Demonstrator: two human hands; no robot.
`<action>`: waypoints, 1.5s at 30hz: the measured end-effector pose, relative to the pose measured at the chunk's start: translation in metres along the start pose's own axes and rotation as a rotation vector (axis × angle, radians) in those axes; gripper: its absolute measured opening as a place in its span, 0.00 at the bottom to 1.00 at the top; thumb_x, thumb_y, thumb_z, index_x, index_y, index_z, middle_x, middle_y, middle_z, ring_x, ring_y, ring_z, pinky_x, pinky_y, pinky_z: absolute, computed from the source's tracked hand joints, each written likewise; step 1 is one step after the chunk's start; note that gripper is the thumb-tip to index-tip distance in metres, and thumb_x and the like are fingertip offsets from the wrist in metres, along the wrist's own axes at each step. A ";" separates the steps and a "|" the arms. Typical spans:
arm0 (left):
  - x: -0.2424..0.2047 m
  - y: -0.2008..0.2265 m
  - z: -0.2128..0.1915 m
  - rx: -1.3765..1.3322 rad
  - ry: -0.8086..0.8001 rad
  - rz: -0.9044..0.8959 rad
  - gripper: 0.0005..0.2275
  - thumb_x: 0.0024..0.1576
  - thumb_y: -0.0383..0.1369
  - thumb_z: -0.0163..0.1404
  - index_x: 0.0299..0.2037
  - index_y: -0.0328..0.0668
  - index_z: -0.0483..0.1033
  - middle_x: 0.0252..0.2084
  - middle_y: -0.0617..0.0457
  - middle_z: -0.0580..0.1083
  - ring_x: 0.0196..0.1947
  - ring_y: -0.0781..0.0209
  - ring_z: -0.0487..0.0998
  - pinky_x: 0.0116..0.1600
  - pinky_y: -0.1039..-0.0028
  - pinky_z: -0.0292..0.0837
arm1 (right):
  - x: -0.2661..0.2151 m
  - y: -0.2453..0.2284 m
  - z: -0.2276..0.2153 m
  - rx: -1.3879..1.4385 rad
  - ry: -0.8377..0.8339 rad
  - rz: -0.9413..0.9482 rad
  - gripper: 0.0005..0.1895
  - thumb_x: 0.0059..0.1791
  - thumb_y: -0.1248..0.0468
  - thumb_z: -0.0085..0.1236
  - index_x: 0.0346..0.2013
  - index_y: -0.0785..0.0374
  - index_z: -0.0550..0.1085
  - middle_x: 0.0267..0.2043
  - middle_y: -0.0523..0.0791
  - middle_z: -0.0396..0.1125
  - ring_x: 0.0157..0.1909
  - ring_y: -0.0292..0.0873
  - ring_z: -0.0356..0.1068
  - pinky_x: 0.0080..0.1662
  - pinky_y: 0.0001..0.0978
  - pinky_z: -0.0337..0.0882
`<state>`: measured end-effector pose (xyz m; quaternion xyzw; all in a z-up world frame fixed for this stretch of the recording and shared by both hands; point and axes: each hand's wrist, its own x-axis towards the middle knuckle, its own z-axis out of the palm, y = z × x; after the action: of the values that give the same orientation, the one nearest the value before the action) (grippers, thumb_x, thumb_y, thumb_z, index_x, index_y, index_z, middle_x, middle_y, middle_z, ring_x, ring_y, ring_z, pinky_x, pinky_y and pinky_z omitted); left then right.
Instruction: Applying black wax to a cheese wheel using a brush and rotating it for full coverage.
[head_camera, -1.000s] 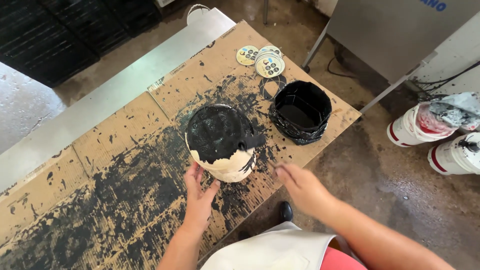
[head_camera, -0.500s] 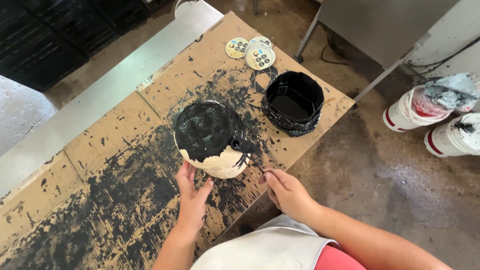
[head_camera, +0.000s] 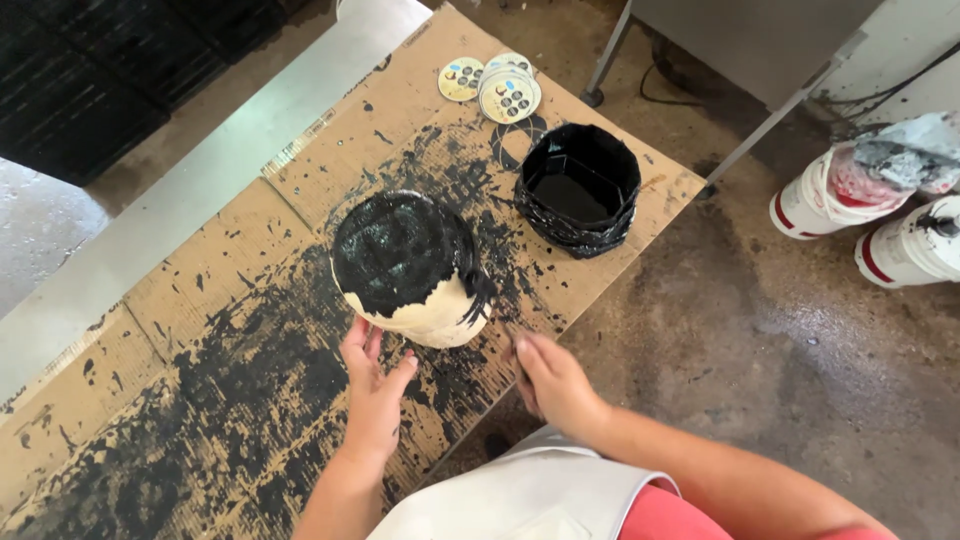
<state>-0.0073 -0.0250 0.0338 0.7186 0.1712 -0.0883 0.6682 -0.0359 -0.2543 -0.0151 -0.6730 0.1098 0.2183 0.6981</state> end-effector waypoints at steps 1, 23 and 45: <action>0.000 -0.001 -0.001 0.003 0.000 -0.006 0.37 0.53 0.22 0.48 0.72 0.42 0.41 0.79 0.49 0.43 0.78 0.51 0.46 0.74 0.54 0.57 | 0.009 -0.015 -0.002 0.004 0.000 0.006 0.18 0.62 0.60 0.33 0.43 0.64 0.73 0.16 0.38 0.59 0.12 0.33 0.57 0.16 0.23 0.65; -0.002 -0.003 0.008 0.035 0.048 0.036 0.37 0.53 0.23 0.48 0.72 0.45 0.41 0.77 0.51 0.46 0.78 0.52 0.47 0.74 0.54 0.50 | 0.037 0.033 -0.009 0.602 -0.171 0.171 0.17 0.63 0.55 0.34 0.38 0.62 0.66 0.15 0.40 0.51 0.11 0.36 0.44 0.17 0.27 0.49; 0.006 -0.024 0.011 -0.023 0.071 0.128 0.37 0.53 0.28 0.50 0.73 0.45 0.42 0.78 0.51 0.46 0.77 0.52 0.46 0.76 0.54 0.41 | 0.027 0.054 -0.034 0.434 -0.242 0.170 0.19 0.62 0.57 0.34 0.41 0.65 0.70 0.15 0.42 0.48 0.10 0.38 0.44 0.14 0.28 0.46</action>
<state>-0.0091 -0.0335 0.0087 0.7232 0.1492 -0.0179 0.6741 -0.0313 -0.2834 -0.0778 -0.4646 0.1262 0.3264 0.8134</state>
